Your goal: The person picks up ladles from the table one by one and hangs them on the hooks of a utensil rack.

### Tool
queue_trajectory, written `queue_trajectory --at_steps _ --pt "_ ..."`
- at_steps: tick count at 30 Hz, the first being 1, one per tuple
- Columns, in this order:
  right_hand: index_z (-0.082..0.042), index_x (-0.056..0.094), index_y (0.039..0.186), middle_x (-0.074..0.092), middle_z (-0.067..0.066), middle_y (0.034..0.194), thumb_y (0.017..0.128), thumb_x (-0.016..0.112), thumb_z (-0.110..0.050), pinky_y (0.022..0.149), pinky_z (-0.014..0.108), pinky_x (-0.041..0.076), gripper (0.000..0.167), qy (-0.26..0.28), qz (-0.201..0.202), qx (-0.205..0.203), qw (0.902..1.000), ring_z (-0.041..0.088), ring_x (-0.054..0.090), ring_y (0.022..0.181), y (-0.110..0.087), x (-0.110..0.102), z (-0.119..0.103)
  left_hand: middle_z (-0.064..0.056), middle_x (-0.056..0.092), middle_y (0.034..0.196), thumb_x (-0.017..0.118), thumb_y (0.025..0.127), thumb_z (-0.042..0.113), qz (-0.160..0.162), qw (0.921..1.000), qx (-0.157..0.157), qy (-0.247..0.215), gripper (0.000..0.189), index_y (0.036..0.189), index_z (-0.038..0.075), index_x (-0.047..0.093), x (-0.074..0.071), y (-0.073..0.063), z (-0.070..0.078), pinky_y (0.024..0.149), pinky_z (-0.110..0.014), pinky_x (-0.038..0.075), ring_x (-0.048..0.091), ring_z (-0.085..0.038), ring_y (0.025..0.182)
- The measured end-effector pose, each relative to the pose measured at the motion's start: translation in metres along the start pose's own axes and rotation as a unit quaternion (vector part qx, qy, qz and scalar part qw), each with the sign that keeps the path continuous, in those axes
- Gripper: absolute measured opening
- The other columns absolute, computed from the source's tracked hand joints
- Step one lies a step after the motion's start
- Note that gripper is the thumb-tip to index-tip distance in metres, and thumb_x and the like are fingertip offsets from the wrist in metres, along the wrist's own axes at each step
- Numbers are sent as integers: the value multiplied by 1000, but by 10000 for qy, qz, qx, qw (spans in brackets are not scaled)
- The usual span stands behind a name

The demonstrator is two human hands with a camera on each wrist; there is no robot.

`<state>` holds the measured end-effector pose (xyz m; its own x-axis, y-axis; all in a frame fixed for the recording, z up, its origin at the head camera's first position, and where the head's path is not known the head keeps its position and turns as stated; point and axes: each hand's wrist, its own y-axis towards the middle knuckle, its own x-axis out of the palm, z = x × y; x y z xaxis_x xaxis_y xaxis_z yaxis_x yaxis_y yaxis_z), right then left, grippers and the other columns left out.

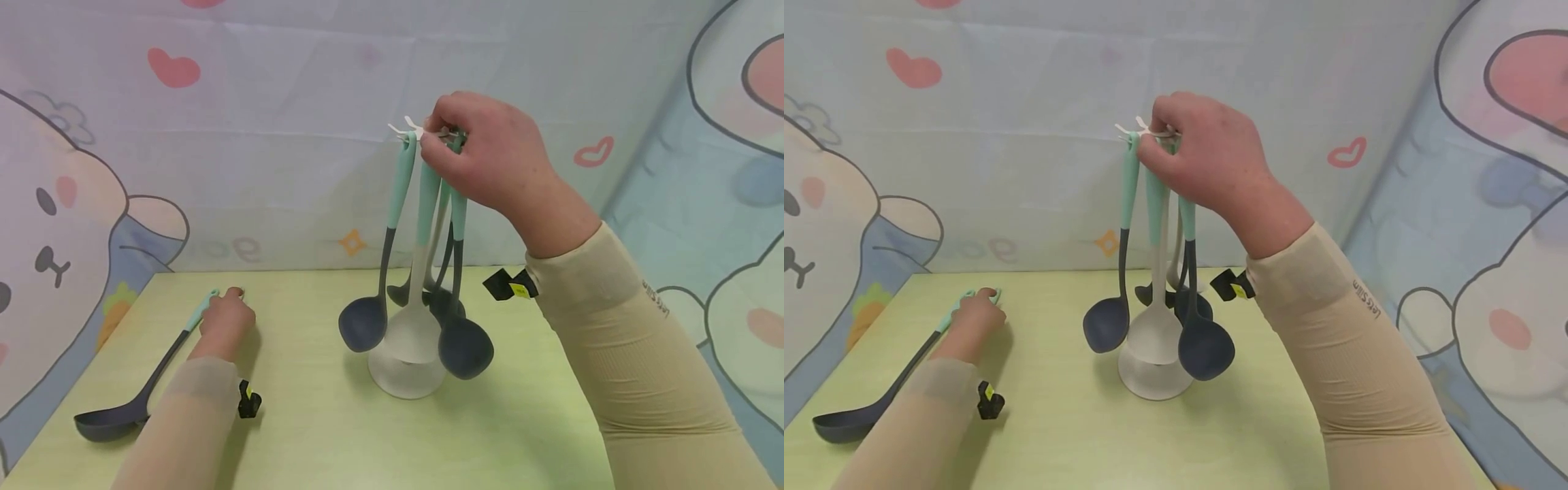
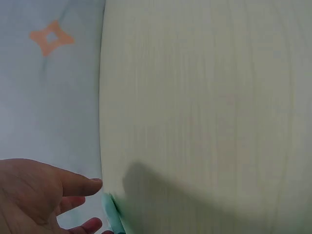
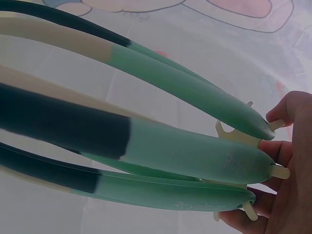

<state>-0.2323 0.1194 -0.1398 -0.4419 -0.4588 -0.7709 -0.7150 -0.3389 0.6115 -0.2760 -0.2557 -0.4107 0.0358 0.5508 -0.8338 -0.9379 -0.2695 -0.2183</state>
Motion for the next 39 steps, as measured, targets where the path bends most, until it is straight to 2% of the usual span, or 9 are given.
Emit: queue_trajectory --at_steps 7,14,20,27,33,39 --pt "-14 64 95 59 -2 94 97 47 -30 77 38 41 24 33 8 4 10000 17 52 83 -1 -1 0 -44 21 143 34 98 10 -294 9992 -33 285 56 152 -1 25 -3 -4 -7 89 -63 42 31 -63 125" --pt "-14 64 95 60 -2 96 97 47 -31 78 39 42 24 13 -19 10 10000 18 53 84 0 -1 0 -41 26 144 31 99 9 -265 9983 -222 476 54 152 0 24 -4 -3 -13 89 -65 43 32 -64 126" --pt "-14 64 96 60 -2 97 97 47 -31 79 39 42 24 12 -36 9 10000 18 53 85 0 0 1 -40 33 142 31 101 8 -312 9961 -253 785 52 152 2 26 -2 3 -19 89 -63 44 39 -59 125" --pt "-14 64 96 60 -2 96 97 47 -31 79 38 41 24 50 -55 29 10000 18 53 85 1 0 2 -37 38 143 31 100 8 -471 9901 -144 1311 54 153 1 24 -1 7 -22 99 -69 36 39 -55 130" --pt "-15 66 96 60 -2 95 97 47 -30 78 38 42 24 163 -30 18 9999 17 52 84 1 1 4 -36 43 140 30 101 9 -517 9857 -38 1601 56 153 -5 18 -3 2 -17 92 -65 43 49 -51 122" --pt "-15 67 97 62 -3 99 97 48 -30 79 37 43 25 355 -33 51 9994 17 53 87 2 3 5 -35 44 139 30 101 8 -613 9818 -83 1796 58 154 -7 11 -6 -1 -13 88 -59 45 56 -44 112"
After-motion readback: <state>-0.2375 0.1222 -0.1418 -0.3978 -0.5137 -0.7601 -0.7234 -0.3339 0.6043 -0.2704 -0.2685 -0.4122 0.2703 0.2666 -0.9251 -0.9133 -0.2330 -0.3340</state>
